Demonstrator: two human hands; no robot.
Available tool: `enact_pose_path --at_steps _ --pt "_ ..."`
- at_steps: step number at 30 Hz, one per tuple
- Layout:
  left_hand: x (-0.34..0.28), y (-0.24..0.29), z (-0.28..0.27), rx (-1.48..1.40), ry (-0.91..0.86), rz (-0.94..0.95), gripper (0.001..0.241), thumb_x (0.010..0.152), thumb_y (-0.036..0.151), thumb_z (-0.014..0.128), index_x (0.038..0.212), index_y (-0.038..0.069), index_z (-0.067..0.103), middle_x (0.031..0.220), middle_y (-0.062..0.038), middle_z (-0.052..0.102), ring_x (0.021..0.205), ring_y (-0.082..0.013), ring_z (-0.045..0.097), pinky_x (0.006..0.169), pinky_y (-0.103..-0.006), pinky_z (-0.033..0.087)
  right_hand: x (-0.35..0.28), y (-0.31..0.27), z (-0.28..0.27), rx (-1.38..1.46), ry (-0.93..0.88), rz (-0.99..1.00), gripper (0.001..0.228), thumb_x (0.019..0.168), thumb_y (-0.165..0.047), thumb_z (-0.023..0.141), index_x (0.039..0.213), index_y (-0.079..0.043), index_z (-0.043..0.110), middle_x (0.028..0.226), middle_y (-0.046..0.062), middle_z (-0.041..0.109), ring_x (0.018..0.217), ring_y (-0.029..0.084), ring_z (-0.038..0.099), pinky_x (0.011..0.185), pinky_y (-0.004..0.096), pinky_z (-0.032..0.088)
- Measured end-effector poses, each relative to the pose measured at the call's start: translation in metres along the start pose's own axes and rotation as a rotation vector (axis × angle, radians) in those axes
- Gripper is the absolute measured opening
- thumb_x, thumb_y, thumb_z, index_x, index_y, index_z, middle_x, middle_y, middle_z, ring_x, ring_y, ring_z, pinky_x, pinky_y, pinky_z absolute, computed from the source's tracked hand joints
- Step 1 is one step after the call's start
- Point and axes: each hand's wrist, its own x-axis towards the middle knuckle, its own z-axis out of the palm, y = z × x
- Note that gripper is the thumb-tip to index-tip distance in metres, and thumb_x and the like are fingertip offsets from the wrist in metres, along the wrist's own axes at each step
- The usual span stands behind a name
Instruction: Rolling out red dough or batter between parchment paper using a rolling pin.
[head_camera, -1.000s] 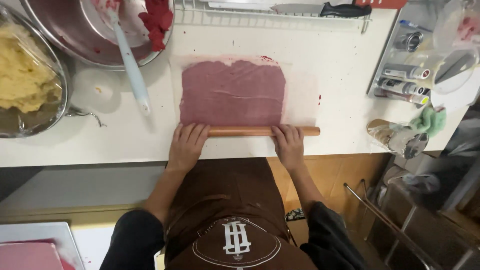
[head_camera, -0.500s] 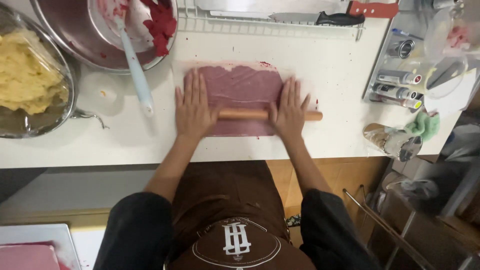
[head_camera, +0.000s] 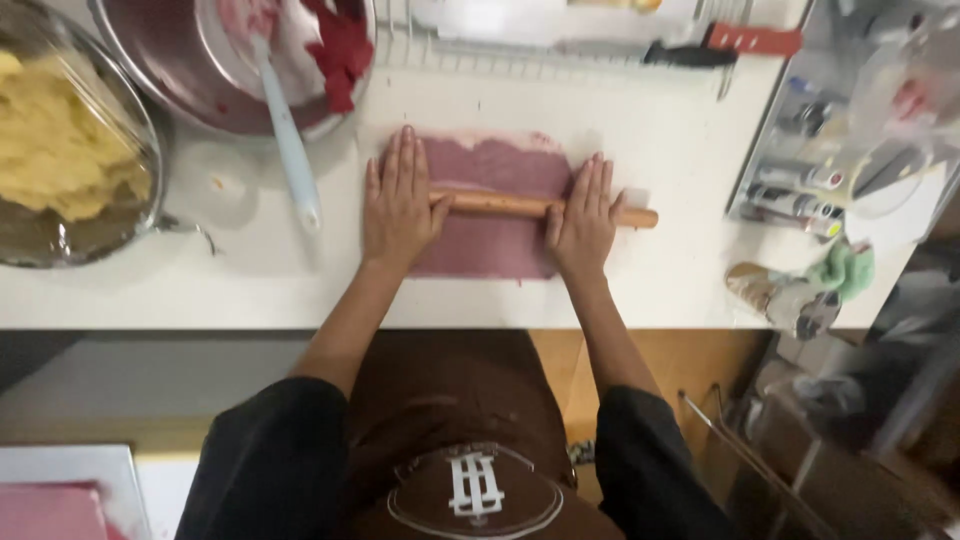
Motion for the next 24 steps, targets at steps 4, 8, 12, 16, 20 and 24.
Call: enact_pose_path --at_steps 4,8,12,16,20,24 --pt "0.046 -0.006 -0.016 0.033 -0.092 -0.004 0.088 0.103 0.049 0.058 0.160 -0.008 0.023 0.167 -0.025 0.018 0.156 -0.0348 0.019 0.125 -0.0539 0.023 0.042 0.001 -0.010 0.066 -0.031 -0.005 0.066 0.103 -0.026 0.045 0.157 0.007 0.027 0.165 0.026 0.030 0.155 0.040 0.020 0.123 0.065 0.009" --pt "0.068 -0.009 -0.020 0.016 -0.090 -0.024 0.075 0.114 0.048 0.045 0.162 -0.004 0.020 0.169 -0.018 0.014 0.156 -0.0283 0.011 0.126 -0.0537 0.018 0.068 -0.003 -0.024 0.061 -0.056 0.035 0.063 0.107 -0.029 0.033 0.160 0.004 0.022 0.169 0.020 0.023 0.158 0.033 0.012 0.125 0.059 0.007" --pt "0.007 -0.002 -0.010 0.013 0.009 -0.025 0.081 0.100 0.042 0.066 0.158 -0.004 0.032 0.167 -0.020 0.024 0.155 -0.0316 0.024 0.122 -0.0539 0.027 0.017 -0.005 -0.014 0.068 -0.071 0.013 0.063 0.109 -0.033 0.028 0.161 0.001 0.018 0.170 0.017 0.022 0.159 0.031 0.013 0.127 0.059 0.002" --pt "0.024 -0.010 -0.001 0.032 -0.014 0.003 0.075 0.106 0.046 0.056 0.159 -0.004 0.034 0.166 -0.022 0.026 0.153 -0.0335 0.025 0.122 -0.0545 0.025 0.033 0.000 -0.007 0.014 -0.028 -0.044 0.065 0.107 -0.033 0.037 0.158 0.007 0.027 0.166 0.025 0.028 0.156 0.038 0.021 0.124 0.064 0.014" --pt "0.071 -0.019 -0.008 0.030 -0.097 -0.025 0.077 0.112 0.049 0.044 0.163 -0.004 0.022 0.169 -0.018 0.012 0.156 -0.0294 0.011 0.126 -0.0510 0.013 0.078 0.001 -0.018 0.028 -0.023 -0.045 0.065 0.106 -0.031 0.037 0.160 0.003 0.023 0.168 0.021 0.025 0.157 0.036 0.018 0.125 0.061 0.010" --pt "0.091 -0.019 -0.018 0.013 -0.019 0.024 0.072 0.114 0.047 0.043 0.158 -0.007 0.025 0.165 -0.023 0.029 0.153 -0.0326 0.020 0.122 -0.0547 0.021 0.099 0.003 -0.021 -0.005 -0.043 -0.036 0.062 0.109 -0.033 0.034 0.161 0.000 0.022 0.169 0.017 0.025 0.157 0.031 0.013 0.126 0.060 0.007"
